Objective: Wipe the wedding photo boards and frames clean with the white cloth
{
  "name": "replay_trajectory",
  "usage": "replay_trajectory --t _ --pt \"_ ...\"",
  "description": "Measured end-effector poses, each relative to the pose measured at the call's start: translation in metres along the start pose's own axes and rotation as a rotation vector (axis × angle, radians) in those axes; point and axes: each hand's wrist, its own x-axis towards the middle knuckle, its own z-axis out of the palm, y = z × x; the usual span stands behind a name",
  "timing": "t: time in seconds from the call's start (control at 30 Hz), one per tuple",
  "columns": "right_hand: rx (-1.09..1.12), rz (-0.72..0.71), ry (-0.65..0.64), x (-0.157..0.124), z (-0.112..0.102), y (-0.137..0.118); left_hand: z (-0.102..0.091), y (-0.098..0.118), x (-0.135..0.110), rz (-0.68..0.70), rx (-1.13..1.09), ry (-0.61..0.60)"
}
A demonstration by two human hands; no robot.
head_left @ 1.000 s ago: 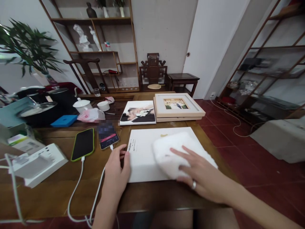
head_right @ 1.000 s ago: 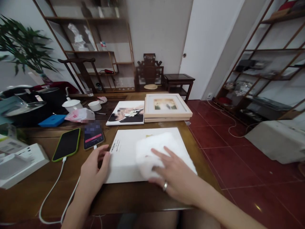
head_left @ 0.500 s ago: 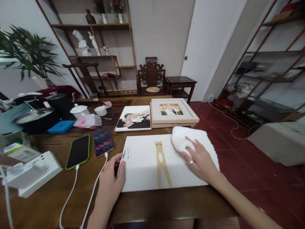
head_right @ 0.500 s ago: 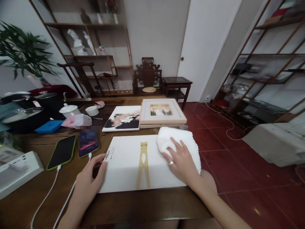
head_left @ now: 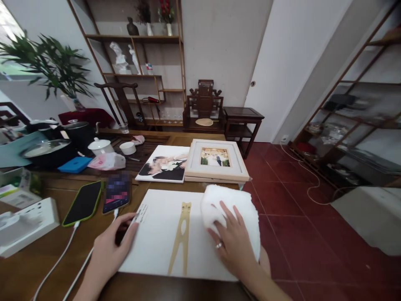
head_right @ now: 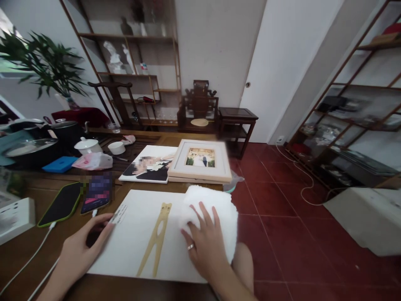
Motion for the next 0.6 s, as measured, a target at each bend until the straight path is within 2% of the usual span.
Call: replay_trajectory --t 0.17,0.43,0.53,0.6 --pt "0.012 -0.025 0.011 -0.0008 0.0015 0.0026 0.0002 -0.0023 -0.0022 -0.007 0.002 0.01" --pt "0.026 -0.052 0.108 -0.0016 0.0067 0.0023 -0.0028 0.0042 -0.0053 0.045 -0.032 0.017" --pt "-0.005 -0.078 0.153 -0.0006 0.0078 0.0029 -0.0002 0.0041 -0.0054 0.046 -0.064 0.04" --pt "-0.031 -0.097 0.127 -0.0004 0.0071 0.0044 0.0019 0.0035 -0.0058 0.023 -0.075 0.082"
